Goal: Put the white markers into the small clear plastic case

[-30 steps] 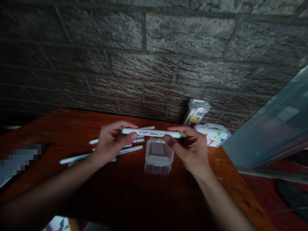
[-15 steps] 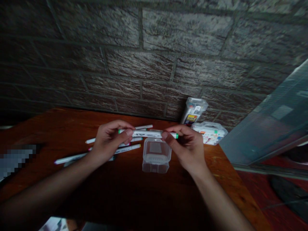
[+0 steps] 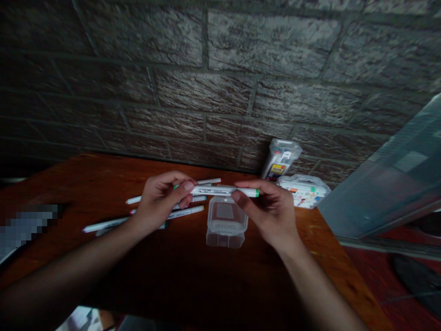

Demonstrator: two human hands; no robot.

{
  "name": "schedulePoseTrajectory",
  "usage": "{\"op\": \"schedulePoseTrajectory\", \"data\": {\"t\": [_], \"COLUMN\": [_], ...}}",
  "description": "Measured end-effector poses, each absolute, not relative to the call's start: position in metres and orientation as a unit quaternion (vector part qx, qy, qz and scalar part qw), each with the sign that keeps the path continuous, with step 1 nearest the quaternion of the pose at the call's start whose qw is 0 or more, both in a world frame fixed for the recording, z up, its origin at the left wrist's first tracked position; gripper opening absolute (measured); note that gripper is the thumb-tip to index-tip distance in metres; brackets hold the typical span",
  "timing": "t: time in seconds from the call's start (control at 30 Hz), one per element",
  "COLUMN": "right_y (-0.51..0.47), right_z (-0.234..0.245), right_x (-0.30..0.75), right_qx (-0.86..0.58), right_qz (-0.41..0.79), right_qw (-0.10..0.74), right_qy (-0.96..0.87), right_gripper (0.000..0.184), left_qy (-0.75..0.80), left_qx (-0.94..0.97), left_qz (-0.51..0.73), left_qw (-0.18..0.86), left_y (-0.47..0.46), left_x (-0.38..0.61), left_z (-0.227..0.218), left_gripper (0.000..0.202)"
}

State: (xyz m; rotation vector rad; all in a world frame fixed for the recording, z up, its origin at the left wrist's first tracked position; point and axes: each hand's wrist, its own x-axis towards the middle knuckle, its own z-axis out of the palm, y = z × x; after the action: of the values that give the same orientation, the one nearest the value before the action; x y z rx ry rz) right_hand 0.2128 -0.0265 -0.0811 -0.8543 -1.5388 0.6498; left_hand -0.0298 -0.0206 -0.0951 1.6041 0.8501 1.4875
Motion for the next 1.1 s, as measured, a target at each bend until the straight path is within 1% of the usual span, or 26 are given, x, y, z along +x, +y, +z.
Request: {"op": "schedulePoseTrajectory", "data": {"t": [0.17,0.37,0.73,0.9,1.1], "right_y": [-0.0233,-0.0225,-0.0228,-0.0228,-0.0227], "right_z": [-0.0833,-0.087,-0.0857,-0.0865,-0.0862], "right_x": [0.2155,0.2199,0.2175,0.219,0.2203], "right_qx": [-0.378,-0.375,-0.361,-0.367,-0.373], "right_qz": [0.285,0.302,0.322,0.316,0.316], "right_qw": [0.593,0.592,0.59,0.592,0.587], "right_qy": [-0.651,-0.646,-0.646,-0.644,-0.645], "right_gripper": [0.016,0.017,0.028,0.026,0.02], "left_qy": [0.316,0.298,0.296,0.29,0.273], "left_qx": [0.651,0.665,0.642,0.636,0.636], "left_qz": [0.596,0.601,0.603,0.605,0.612], "left_qw": [0.348,0.329,0.37,0.38,0.382], "left_y": [-0.0197,-0.0187,-0.0215,-0.0214,-0.0198], "left_x": [-0.0295,-0.0302,-0.0298,-0.0302,-0.0311], "left_z": [-0.0957,-0.0952,-0.0918,-0.0912,-0.0938], "left_gripper": [0.01,0.013,0.013,0.014,0.019]}}
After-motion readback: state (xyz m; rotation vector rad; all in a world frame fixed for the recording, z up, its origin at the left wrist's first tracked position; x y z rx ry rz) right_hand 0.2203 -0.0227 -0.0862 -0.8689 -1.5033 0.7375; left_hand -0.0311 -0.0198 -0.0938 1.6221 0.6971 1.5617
